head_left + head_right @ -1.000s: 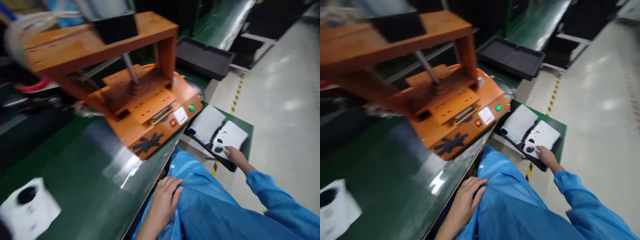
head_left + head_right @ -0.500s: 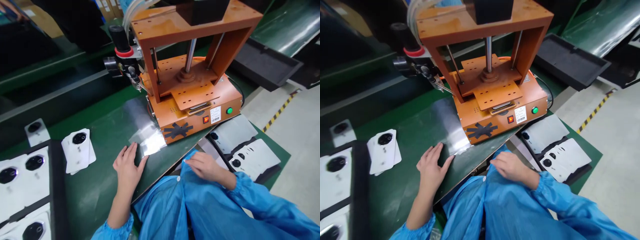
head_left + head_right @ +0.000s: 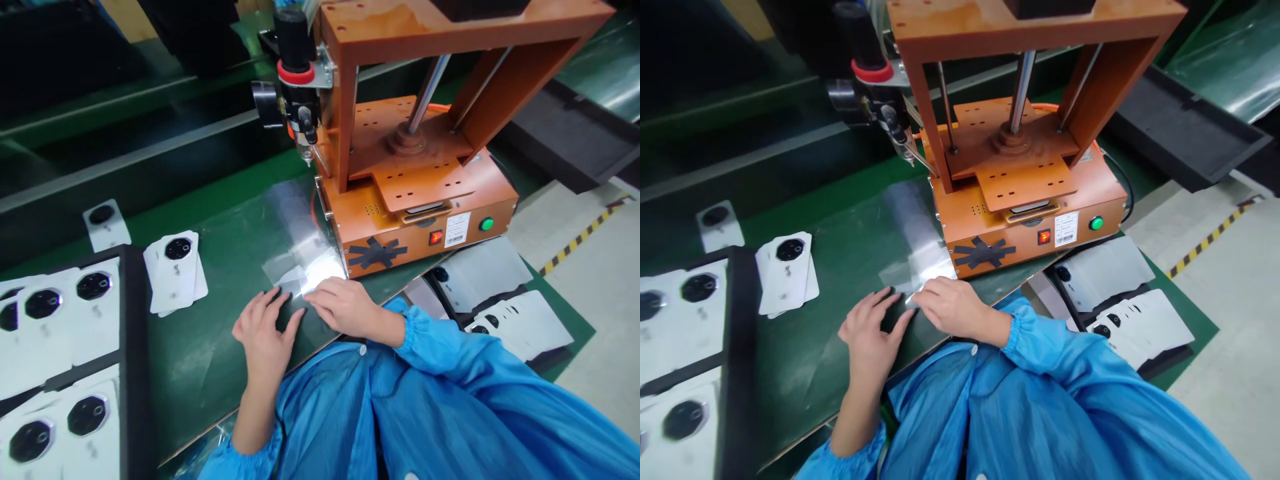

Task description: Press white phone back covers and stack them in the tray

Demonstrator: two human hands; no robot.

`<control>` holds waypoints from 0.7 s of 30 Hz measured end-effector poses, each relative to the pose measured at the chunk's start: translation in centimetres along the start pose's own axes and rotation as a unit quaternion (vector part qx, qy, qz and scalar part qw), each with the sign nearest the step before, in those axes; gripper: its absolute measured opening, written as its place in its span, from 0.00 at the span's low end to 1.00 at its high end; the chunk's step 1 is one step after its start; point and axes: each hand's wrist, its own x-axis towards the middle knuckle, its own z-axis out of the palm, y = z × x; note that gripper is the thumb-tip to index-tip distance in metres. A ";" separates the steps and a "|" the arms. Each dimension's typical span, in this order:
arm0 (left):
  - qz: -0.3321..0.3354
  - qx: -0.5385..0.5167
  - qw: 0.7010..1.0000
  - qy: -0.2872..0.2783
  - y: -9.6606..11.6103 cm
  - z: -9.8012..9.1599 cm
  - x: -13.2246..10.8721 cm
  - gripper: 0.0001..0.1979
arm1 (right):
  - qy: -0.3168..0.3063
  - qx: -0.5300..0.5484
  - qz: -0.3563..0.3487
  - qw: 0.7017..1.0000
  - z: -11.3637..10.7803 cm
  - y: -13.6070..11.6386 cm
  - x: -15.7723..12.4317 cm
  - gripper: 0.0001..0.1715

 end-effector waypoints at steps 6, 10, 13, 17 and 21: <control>-0.017 -0.012 1.000 0.005 -0.4 1.2 0.1 0.14 | -0.075 -0.087 -0.017 0.993 1.2 -0.1 3.2 0.13; -0.023 -0.024 0.999 0.005 -0.3 1.0 0.2 0.12 | -0.085 -0.110 -0.068 0.988 1.0 -0.1 3.5 0.12; -0.025 -0.023 0.999 0.007 -0.1 0.9 0.3 0.12 | -0.083 -0.124 -0.104 0.983 0.9 0.0 3.4 0.12; -0.004 0.006 1.000 -0.011 0.1 0.7 0.2 0.15 | -0.092 -0.121 -0.104 0.983 0.6 0.1 2.6 0.12; 0.036 0.033 0.996 -0.081 0.0 0.3 0.3 0.32 | -0.047 -0.099 -0.080 0.991 -1.0 -0.1 -0.5 0.08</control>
